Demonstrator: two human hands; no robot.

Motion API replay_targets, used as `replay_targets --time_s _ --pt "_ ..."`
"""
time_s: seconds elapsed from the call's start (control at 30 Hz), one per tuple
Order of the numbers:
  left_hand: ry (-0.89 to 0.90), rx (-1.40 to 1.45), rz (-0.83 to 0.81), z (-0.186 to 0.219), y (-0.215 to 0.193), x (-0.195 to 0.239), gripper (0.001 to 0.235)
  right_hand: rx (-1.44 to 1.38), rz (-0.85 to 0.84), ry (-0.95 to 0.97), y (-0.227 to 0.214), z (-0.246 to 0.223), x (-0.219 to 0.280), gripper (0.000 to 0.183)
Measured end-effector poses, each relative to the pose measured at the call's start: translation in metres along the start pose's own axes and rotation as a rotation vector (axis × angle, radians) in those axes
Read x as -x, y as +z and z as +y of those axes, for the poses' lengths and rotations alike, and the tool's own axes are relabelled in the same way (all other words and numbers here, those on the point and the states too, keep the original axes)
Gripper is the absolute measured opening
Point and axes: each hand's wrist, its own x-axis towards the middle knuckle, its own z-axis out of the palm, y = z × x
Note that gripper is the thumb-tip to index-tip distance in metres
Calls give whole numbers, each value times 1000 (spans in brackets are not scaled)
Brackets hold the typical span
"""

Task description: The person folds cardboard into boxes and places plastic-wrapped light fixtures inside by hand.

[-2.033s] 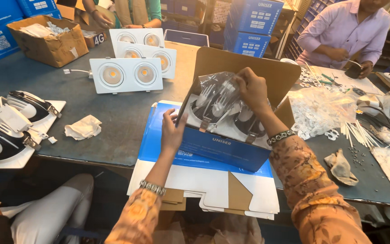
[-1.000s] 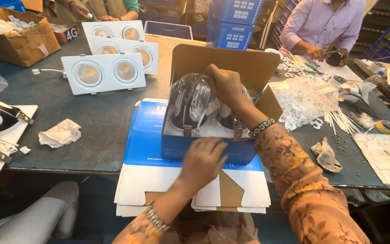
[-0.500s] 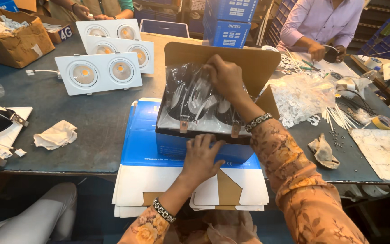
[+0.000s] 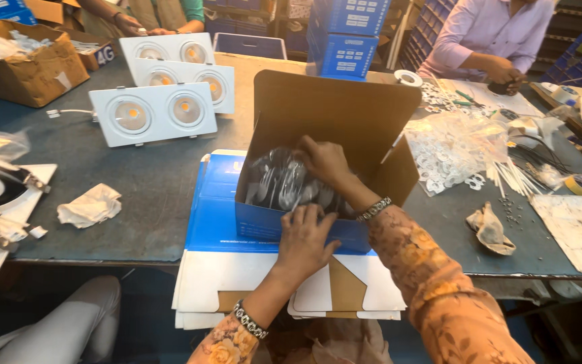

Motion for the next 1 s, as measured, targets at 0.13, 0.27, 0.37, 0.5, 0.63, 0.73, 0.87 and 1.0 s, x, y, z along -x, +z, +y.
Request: replay_targets --time_s 0.13,0.27,0.37,0.5,0.63,0.73,0.87,1.0 --pt "39 178 103 -7 -15 5 58 -255 -399 119 -71 3 22 38" --pt "60 280 369 -34 -50 14 47 -539 107 130 -154 17 105 26" --pt "-100 404 639 -74 -78 18 30 -529 799 279 -179 56 157 8" --pt "-272 1072 775 -147 -98 -12 31 -828 722 802 -137 117 168 21" --pt "-564 1101 387 -209 -72 -73 57 -1459 110 729 -52 130 160 47" --pt "-451 862 -20 -209 -19 -98 88 -1362 25 920 -35 132 150 55" --pt "-514 466 -156 -194 -7 -100 113 -1364 -77 843 -43 135 150 62" --pt "-525 -80 -369 -165 -27 -100 105 -1425 48 705 -46 135 156 66"
